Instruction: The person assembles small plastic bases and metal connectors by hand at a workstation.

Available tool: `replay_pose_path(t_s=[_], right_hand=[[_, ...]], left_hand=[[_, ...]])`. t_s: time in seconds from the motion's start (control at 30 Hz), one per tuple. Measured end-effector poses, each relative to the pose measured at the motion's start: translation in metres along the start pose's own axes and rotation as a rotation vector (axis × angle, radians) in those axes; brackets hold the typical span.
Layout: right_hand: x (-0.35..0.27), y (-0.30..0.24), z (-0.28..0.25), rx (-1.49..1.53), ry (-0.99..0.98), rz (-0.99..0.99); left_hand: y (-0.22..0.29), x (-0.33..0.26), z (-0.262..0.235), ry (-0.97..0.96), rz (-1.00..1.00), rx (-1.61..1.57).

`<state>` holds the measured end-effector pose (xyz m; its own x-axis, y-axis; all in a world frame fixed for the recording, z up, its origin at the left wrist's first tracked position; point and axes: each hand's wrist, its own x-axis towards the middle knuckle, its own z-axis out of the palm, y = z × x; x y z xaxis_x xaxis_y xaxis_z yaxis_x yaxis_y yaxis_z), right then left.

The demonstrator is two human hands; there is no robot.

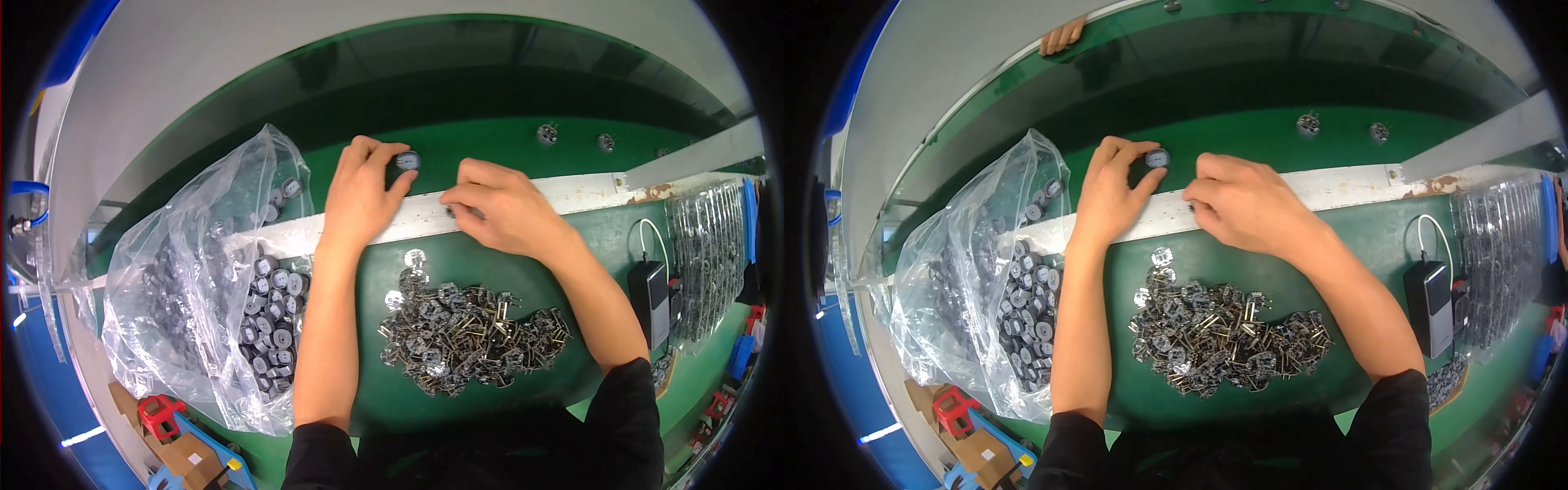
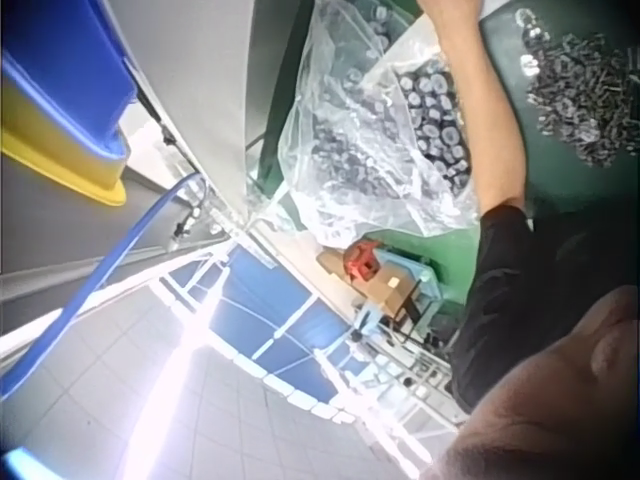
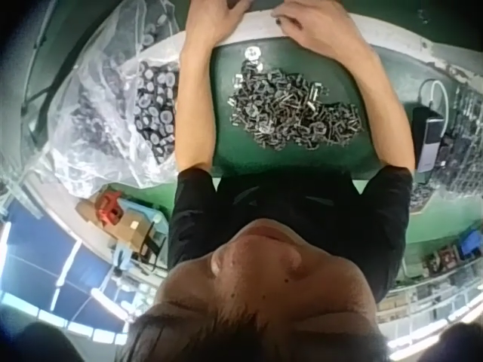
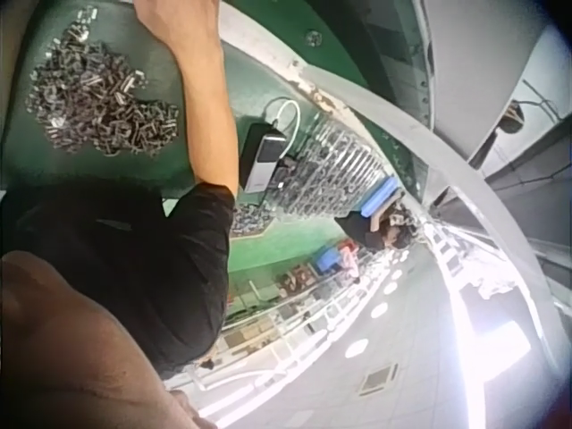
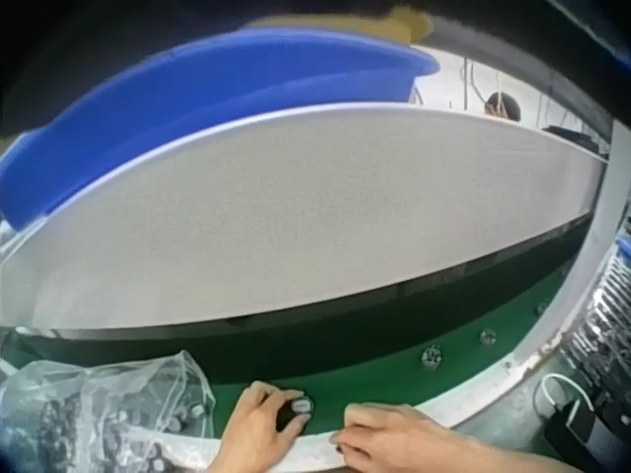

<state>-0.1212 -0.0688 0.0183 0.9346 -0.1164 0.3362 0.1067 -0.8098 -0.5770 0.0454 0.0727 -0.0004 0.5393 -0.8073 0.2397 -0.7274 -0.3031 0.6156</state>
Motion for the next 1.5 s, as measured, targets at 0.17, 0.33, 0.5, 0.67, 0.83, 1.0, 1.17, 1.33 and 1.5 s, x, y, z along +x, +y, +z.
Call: replay_pose_path(t_s=[0.17, 0.33, 0.5, 0.67, 0.83, 1.0, 1.17, 1.33, 1.5], right_hand=[[0.0, 0.001, 0.003, -0.192, -0.007, -0.027], [0.001, 0.009, 0.007, -0.158, 0.143, 0.065], [0.003, 0.027, 0.008, 0.067, 0.174, 0.13], [0.035, 0.027, 0.019, 0.036, 0.159, 0.172], [0.031, 0.03, 0.025, -0.022, 0.168, 0.148], [0.034, 0.028, 0.021, -0.117, 0.14, 0.086], [0.031, 0.028, 0.026, -0.303, 0.112, 0.082], [0.028, 0.022, 0.015, -0.242, 0.33, 0.096], [0.021, 0.005, 0.018, 0.165, 0.082, -0.276]], left_hand=[[0.009, 0.001, 0.01, 0.018, 0.1, 0.06], [0.012, 0.001, 0.008, -0.015, -0.03, -0.098], [0.019, 0.005, 0.014, -0.035, -0.073, -0.126], [0.024, 0.007, 0.011, -0.096, -0.117, -0.1], [0.025, 0.005, 0.012, -0.095, -0.168, -0.09], [0.019, 0.006, 0.012, -0.096, -0.098, -0.063], [0.017, 0.007, 0.011, -0.096, -0.1, -0.079], [-0.008, 0.01, -0.03, 0.189, -0.108, 0.074], [-0.061, -0.013, -0.078, 0.383, -0.315, 0.558]])
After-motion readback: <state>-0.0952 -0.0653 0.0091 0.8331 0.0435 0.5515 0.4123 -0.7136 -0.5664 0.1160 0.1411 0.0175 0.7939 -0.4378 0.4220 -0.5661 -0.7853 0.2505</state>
